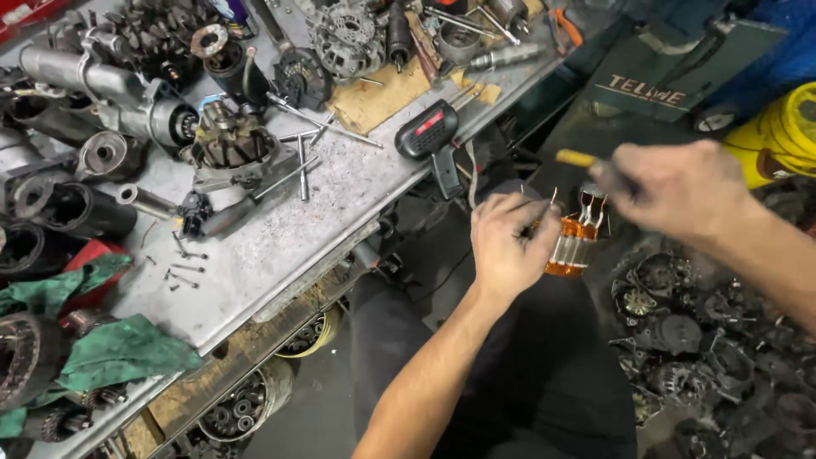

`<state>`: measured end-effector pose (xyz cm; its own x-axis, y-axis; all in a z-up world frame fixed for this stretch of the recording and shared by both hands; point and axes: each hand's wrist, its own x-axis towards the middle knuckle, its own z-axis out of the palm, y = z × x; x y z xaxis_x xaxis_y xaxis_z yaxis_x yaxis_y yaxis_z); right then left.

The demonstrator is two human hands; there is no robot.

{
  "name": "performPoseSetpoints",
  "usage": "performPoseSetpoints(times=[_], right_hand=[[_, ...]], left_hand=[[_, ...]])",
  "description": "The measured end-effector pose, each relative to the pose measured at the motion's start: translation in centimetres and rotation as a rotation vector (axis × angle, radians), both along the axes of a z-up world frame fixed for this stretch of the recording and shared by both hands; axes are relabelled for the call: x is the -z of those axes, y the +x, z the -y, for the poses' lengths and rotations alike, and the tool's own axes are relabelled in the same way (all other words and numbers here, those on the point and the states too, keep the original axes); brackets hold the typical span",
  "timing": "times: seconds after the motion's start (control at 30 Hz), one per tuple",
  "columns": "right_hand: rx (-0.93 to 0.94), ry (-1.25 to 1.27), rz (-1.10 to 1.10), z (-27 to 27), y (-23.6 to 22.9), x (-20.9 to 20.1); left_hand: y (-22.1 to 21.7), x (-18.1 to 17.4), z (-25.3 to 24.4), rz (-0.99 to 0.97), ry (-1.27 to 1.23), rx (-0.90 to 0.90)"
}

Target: The person uses a yellow-handled tool to scrape and clean the copper windings of a motor stator held in their hands. The task involves rotating the stator to access different sections of the windings while working at a cluttered workbench.

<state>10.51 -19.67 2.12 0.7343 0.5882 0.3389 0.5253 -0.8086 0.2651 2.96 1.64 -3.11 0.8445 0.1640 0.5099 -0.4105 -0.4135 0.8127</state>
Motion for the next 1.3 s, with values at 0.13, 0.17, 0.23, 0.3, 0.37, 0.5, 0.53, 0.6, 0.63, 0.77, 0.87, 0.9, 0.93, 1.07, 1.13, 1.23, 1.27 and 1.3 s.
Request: performPoseSetpoints(times=[0.13,0.17,0.23,0.3,0.37,0.5,0.53,0.6,0.63,0.77,0.87,0.9,0.93,1.07,1.13,1.23,1.27,1.3], right_hand=[[0.095,-0.144,-0.029,-0.7,-0.4,1.5],[0.140,-0.133,-0.044,-0.6,0.0,0.6],[0.178,-0.119,-0.065,-1.0,-0.3,0.2],[0.032,-0.138,-0.045,-1.9,-2.0,1.5],[0.076,-0.074,-0.006,-2.4,-1.4,1.2],[0.036,-0.055,0.064,-2.9,-2.6,2.7],[0.025,-0.053,0.086,-2.9,-1.1,1.9],[0.260,-0.057,-0.150,-2.2,-0.3,0.9],[0.265,-0.058,-0.156,-1.9,-1.1,1.4],[0.066,-0.057,-0.009,-0.5,-1.4,2.2],[0.202,-0.158,-0.023,0.8,-2.2,1.2],[0.267,-0.145,-0.070,1.1,-2.1,0.5],[0.265,-0.146,-0.070,1.3,-2.4,1.4],[0.279,-0.209,-0.052,2.6,-2.3,1.5],[0.344,-0.174,-0.031,2.3,-2.8,1.3],[0.130,-0.247,0.010,1.6,-3.5,2.1],[0.125,-0.225,0.048,1.9,-3.0,2.2],[0.119,-0.207,0.092,2.4,-2.2,2.0]], left_hand=[[0.1,-0.1,-0.4,0.028,0.018,0.033],[0.0,-0.3,-0.5,0.018,0.016,0.007],[0.0,-0.4,-0.8,0.001,0.017,-0.024],[0.0,-0.3,-1.0,0.036,0.008,0.001],[0.1,-1.1,-1.6,0.064,0.006,-0.010],[0.0,0.0,-1.3,0.022,0.084,-0.052],[0.6,-0.3,-1.2,0.043,0.085,-0.065],[0.2,-0.4,-0.4,-0.022,0.098,-0.121],[-0.1,-0.1,-0.1,-0.028,0.097,-0.115],[-0.3,-0.6,1.4,-0.040,0.214,-0.186],[-0.8,-1.1,2.7,-0.028,0.264,-0.227],[-0.7,-1.3,3.0,-0.013,0.273,-0.253],[-0.8,-1.3,3.0,-0.012,0.273,-0.254],[-1.0,-1.4,3.2,0.004,0.332,-0.237],[-1.4,-1.3,3.3,0.007,0.344,-0.254],[-1.6,-1.6,3.5,0.032,0.362,-0.241],[-1.5,-1.7,3.6,0.049,0.378,-0.280],[-1.3,-2.0,3.9,0.071,0.389,-0.320]])
